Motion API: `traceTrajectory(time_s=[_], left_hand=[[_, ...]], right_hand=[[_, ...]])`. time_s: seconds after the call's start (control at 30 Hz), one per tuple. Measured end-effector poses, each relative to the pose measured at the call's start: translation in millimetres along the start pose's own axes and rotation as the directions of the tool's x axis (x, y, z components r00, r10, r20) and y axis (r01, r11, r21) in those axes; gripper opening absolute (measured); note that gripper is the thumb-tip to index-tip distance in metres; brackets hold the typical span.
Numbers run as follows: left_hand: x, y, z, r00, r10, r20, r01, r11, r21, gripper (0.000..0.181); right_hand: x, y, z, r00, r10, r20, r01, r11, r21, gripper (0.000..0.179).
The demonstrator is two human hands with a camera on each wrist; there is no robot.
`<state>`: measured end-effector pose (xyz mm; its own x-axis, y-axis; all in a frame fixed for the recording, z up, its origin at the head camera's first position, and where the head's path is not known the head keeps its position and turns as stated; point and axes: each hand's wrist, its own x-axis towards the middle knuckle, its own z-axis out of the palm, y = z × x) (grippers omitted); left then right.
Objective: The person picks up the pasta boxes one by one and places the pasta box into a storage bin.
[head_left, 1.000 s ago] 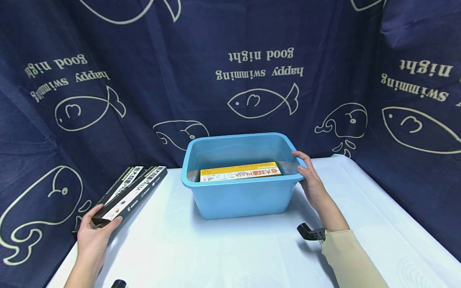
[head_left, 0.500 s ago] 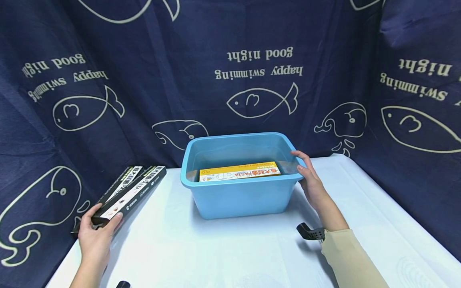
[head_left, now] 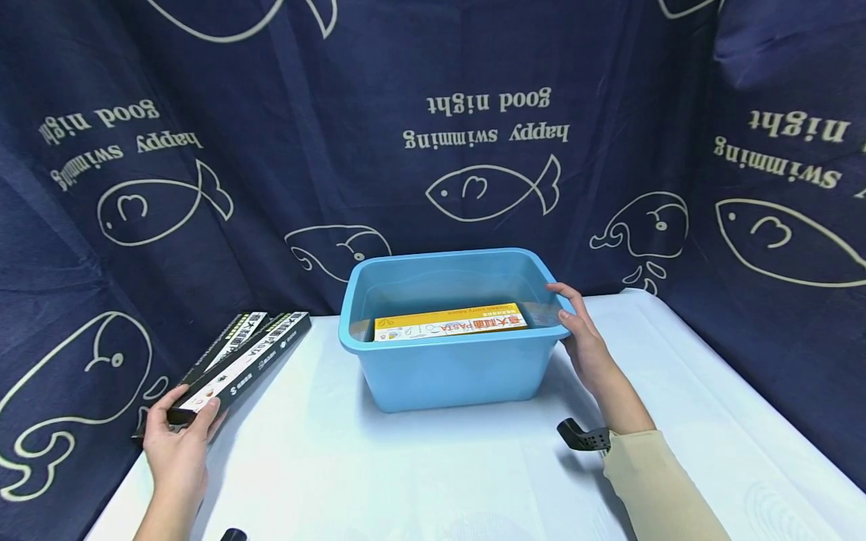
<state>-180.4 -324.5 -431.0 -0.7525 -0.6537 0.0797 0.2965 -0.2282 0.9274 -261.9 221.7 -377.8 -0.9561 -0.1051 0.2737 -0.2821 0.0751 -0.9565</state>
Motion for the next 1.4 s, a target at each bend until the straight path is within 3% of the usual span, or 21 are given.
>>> traceTrajectory(time_s=[0.2,0.5,0.77,1.03,1.4], left_hand=[[-2.2,3.5,0.7,1.000,-0.001,-0.013,0.001,1.000,-0.020,0.062],[-3.8,3.8,-0.7,0.999,0.017,-0.028,-0.016,0.999,0.034,0.066],[-3.9,4.5,-2.5,0.999,0.033,-0.016,-0.034,0.997,-0.068,0.064],[-4.7,6.1,-1.9,0.995,0.094,-0.022,-0.096,0.986,-0.137,0.063],[-6.8,15.3,2.4,0.985,0.174,-0.020,-0.172,0.940,-0.295,0.060]], right_hand=[[-0.2,0,0,1.000,-0.006,0.001,0.006,1.000,0.003,0.053],[-1.5,2,0,1.000,0.001,-0.003,-0.001,1.000,-0.001,0.055],[-1.9,2,0,1.000,0.002,-0.001,-0.002,1.000,0.001,0.055],[-1.0,2,1,1.000,-0.001,-0.001,0.001,1.000,-0.005,0.055],[-0.3,1,1,1.000,0.006,-0.002,-0.006,1.000,-0.008,0.054]])
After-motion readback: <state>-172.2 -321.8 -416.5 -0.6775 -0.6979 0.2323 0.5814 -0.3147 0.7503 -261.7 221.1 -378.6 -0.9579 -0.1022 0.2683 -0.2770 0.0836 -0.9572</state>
